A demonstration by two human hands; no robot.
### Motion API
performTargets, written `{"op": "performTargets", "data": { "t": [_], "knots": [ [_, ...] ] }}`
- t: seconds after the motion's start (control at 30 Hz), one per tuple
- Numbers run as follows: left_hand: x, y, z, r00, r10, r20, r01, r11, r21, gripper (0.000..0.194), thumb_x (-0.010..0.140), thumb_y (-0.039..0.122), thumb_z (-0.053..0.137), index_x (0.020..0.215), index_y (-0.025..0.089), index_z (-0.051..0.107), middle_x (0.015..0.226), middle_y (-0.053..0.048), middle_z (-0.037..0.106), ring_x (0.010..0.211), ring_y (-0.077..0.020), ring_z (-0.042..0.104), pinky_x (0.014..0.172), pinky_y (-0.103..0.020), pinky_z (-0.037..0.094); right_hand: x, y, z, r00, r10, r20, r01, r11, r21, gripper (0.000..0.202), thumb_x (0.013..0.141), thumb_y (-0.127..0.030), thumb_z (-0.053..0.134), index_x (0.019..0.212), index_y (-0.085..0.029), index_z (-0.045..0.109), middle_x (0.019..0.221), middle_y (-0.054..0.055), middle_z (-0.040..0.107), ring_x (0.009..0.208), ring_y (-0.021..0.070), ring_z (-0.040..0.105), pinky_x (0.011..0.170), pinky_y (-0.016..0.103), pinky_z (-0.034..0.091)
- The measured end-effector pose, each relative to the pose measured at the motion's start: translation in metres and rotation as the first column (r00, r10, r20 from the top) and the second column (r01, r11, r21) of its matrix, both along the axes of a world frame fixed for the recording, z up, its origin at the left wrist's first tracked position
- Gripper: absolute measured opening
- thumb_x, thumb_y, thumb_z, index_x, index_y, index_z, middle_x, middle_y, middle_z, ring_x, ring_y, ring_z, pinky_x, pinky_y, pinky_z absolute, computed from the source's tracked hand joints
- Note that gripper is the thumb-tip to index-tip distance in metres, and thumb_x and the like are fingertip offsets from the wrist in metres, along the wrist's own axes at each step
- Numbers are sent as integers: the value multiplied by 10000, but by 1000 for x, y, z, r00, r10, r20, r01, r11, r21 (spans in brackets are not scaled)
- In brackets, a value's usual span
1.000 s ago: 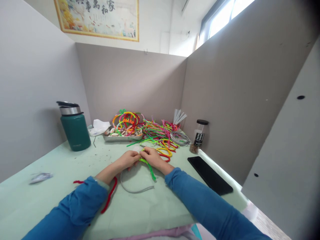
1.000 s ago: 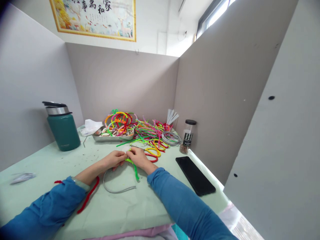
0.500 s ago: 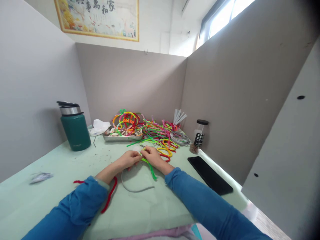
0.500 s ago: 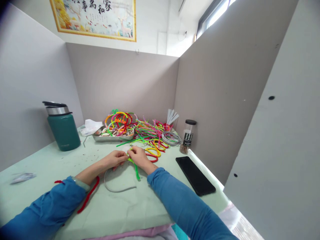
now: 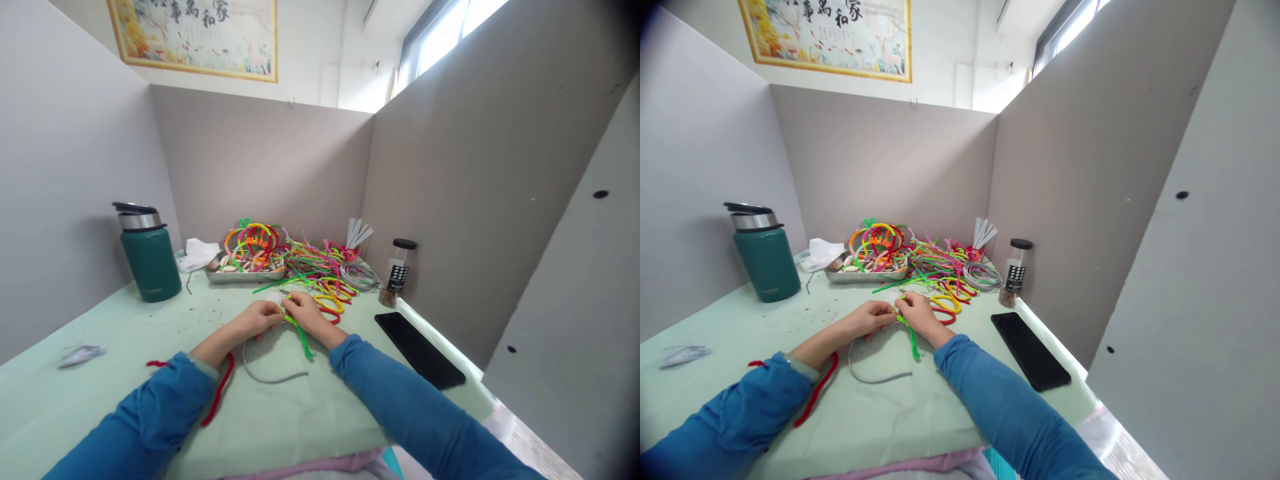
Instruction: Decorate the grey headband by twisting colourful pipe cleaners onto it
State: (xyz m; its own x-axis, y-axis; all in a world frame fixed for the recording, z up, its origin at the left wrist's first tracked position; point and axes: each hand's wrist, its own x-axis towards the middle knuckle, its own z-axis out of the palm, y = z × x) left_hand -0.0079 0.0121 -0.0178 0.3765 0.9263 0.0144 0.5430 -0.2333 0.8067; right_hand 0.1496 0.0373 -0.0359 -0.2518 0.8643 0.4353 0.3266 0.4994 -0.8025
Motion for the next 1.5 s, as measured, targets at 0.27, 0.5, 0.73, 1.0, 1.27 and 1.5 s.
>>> {"op": "performTargets", "data": {
  "t": [0.27, 0.5, 0.73, 1.0, 1.27, 1.5],
  "knots": [
    [-1, 4, -3, 1000, -11, -15, 11, 1000, 6, 402, 668, 561, 515, 656, 162, 472, 535, 52, 474, 323, -46, 360, 323, -186, 246, 0, -1, 0, 1000, -3, 4, 3, 1000, 16, 184, 743, -273, 482, 600, -158, 499, 560, -31, 462, 554, 96, 407, 520, 209, 302],
    [-3, 6, -6, 1000, -17, -26, 17, 1000, 12, 380, 688, 541, 502, 662, 164, 469, 536, 49, 495, 316, -47, 367, 317, -183, 237, -1, 0, -1, 1000, 7, -1, -6, 1000, 21, 191, 748, -277, 484, 598, -160, 497, 555, -32, 465, 543, 95, 406, 520, 209, 307],
    [-2, 4, -4, 999, -11, -34, 12, 1000, 23, 374, 686, 530, 507, 657, 158, 478, 532, 45, 504, 319, -48, 369, 323, -182, 243, -1, 1, -3, 1000, 5, 20, -6, 999, 45, 190, 753, -275, 479, 605, -159, 507, 557, -32, 473, 540, 94, 411, 518, 213, 305],
    [0, 2, -2, 997, -4, -77, 9, 997, 72, 322, 715, 480, 480, 656, 164, 473, 530, 43, 512, 315, -50, 366, 327, -182, 249, 0, 0, 0, 1000, -1, 18, 1, 1000, 24, 191, 748, -269, 484, 593, -159, 494, 555, -31, 465, 548, 96, 410, 517, 212, 297],
    [4, -3, 5, 980, 66, -188, -28, 979, 201, 317, 740, 464, 445, 621, 172, 476, 509, 37, 506, 377, -76, 391, 404, -200, 276, -1, 0, 1, 1000, -27, -8, 27, 1000, 8, 179, 728, -265, 484, 582, -163, 490, 544, -33, 453, 545, 98, 409, 518, 214, 301],
    [4, 1, 3, 966, 112, -233, 2, 898, 440, 251, 754, 399, 473, 676, 170, 536, 536, 34, 495, 533, -100, 427, 514, -201, 278, -1, -1, 4, 997, -75, -36, 73, 996, -41, 191, 716, -268, 477, 556, -165, 460, 516, -45, 427, 517, 94, 394, 501, 214, 293]
  ]
}}
